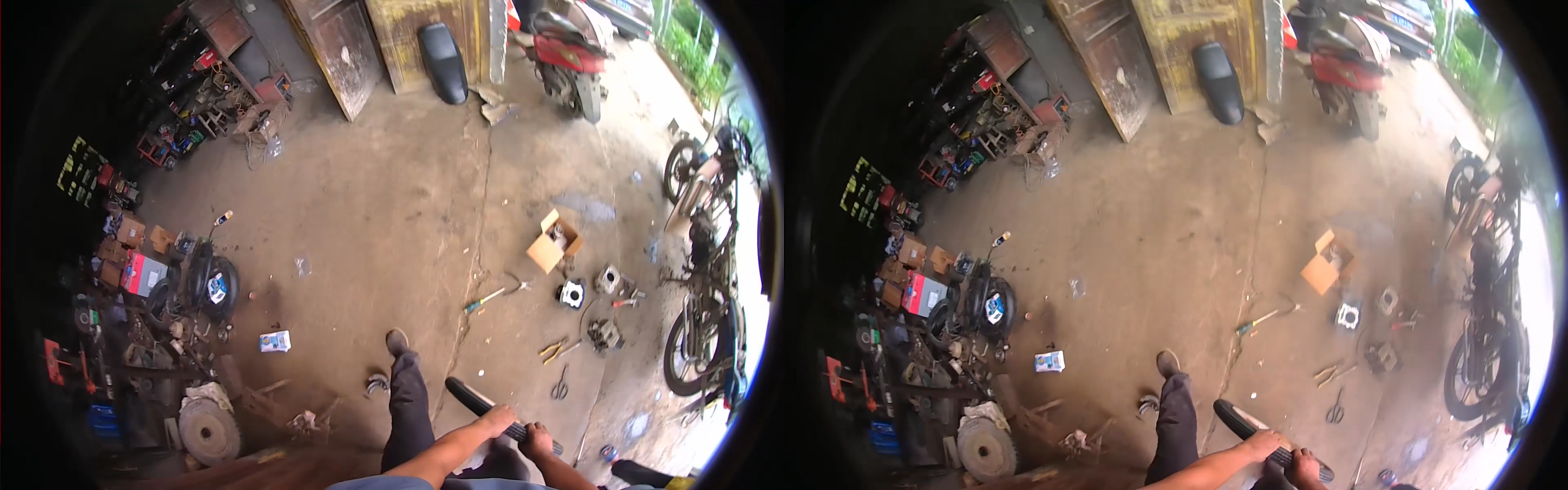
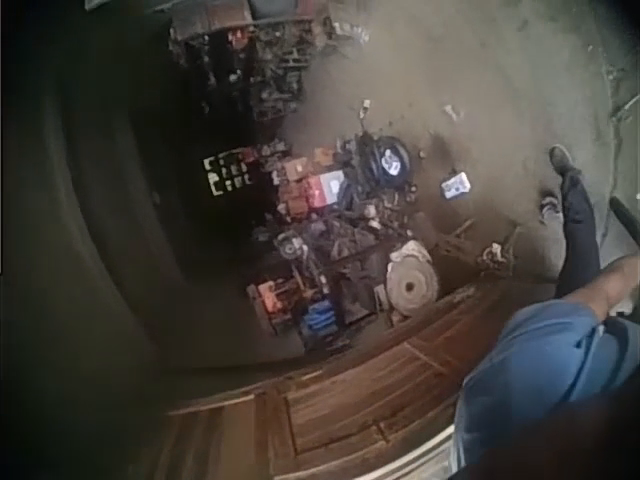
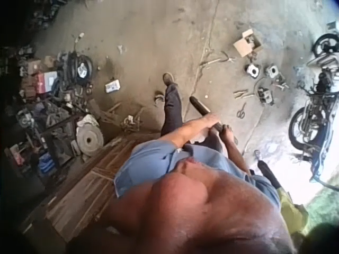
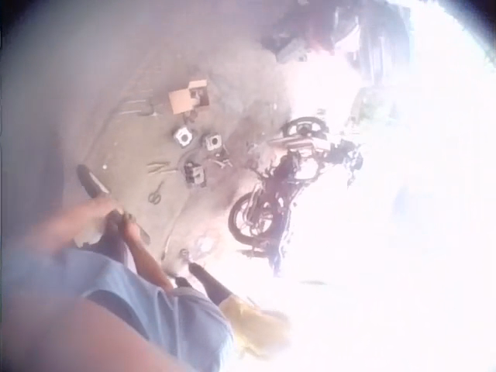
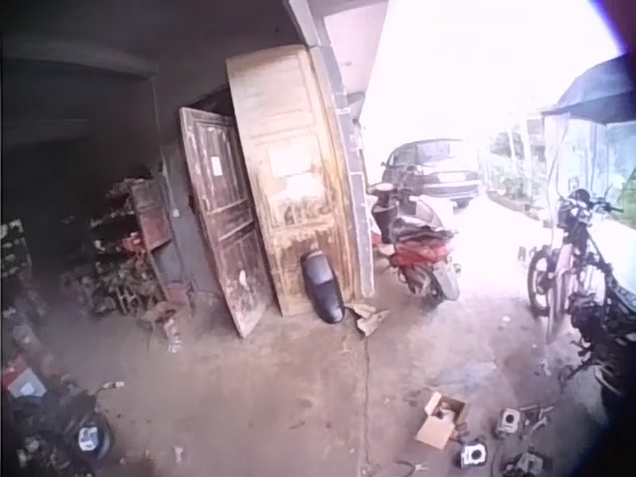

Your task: The person installs an inner tube into a motorcycle tire and uses a metal lever to pry the tire bead onto the rim, before taking the wheel to an air hose to inflate it.

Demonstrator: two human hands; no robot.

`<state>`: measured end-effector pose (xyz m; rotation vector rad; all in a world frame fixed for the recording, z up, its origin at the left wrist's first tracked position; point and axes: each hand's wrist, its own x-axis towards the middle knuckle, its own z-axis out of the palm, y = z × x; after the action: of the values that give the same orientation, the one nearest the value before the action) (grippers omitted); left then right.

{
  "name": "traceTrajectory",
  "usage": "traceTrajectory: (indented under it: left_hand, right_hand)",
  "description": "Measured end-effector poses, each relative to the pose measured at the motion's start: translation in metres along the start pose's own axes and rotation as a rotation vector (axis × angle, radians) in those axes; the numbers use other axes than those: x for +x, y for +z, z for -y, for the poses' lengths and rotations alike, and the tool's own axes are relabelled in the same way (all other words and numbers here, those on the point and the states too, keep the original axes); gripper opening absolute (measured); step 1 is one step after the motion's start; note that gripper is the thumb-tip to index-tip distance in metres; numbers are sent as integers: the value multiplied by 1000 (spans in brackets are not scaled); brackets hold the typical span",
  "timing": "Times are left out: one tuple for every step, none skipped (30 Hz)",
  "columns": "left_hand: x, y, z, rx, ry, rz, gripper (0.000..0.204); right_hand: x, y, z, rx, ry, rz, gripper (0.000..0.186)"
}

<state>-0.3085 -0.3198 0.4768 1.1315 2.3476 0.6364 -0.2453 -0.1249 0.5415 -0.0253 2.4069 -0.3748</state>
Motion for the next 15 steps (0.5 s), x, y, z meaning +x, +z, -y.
traceTrajectory:
  left_hand:
    - [2, -11, 23, -147, -165, 120, 9]
    - [7, -45, 59, -209, -114, 252, 14]
    - [6, -77, 91, -172, -87, 205, 15]
    - [-6, -105, 104, -167, -66, 174, 15]
    - [-19, -144, 132, -186, -38, 174, 15]
    - [-30, -180, 150, -223, -62, 176, 14]
    - [-49, -209, 188, -206, -78, 112, 13]
    - [-72, -227, 217, -199, -98, 60, 12]
    - [-88, -266, 247, -192, -106, 26, 11]
    - [-108, -317, 282, -181, -117, 1, 11]
    - [-131, -333, 322, -213, -215, -11, 11]
    - [-152, -392, 354, -184, -245, 51, 17]
    - [-176, -404, 397, -154, -305, 25, 20]
    - [-196, -439, 437, -102, -320, -66, 23]
    - [-214, -474, 479, -67, -401, -56, 26]
  right_hand:
    - [12, -17, 23, -37, 12, 20, 33]
    - [40, -38, 50, -75, 36, 22, 33]
    - [66, -61, 77, -110, 36, 35, 34]
    - [73, -89, 109, -149, 48, 83, 34]
    - [89, -127, 162, -167, 108, 131, 37]
    - [102, -153, 198, -219, 87, 164, 41]
    - [127, -179, 247, -263, 35, 176, 42]
    - [146, -199, 290, -304, -17, 205, 43]
    - [175, -216, 316, -332, -56, 205, 47]
    - [203, -240, 357, -321, -125, 194, 47]
    - [236, -253, 397, -281, -162, 193, 51]
    - [265, -274, 427, -242, -364, 61, 61]
    - [293, -300, 475, -209, -599, -61, 64]
    - [332, -318, 502, -48, -631, -110, 60]
    - [375, -325, 520, 142, -706, -155, 55]
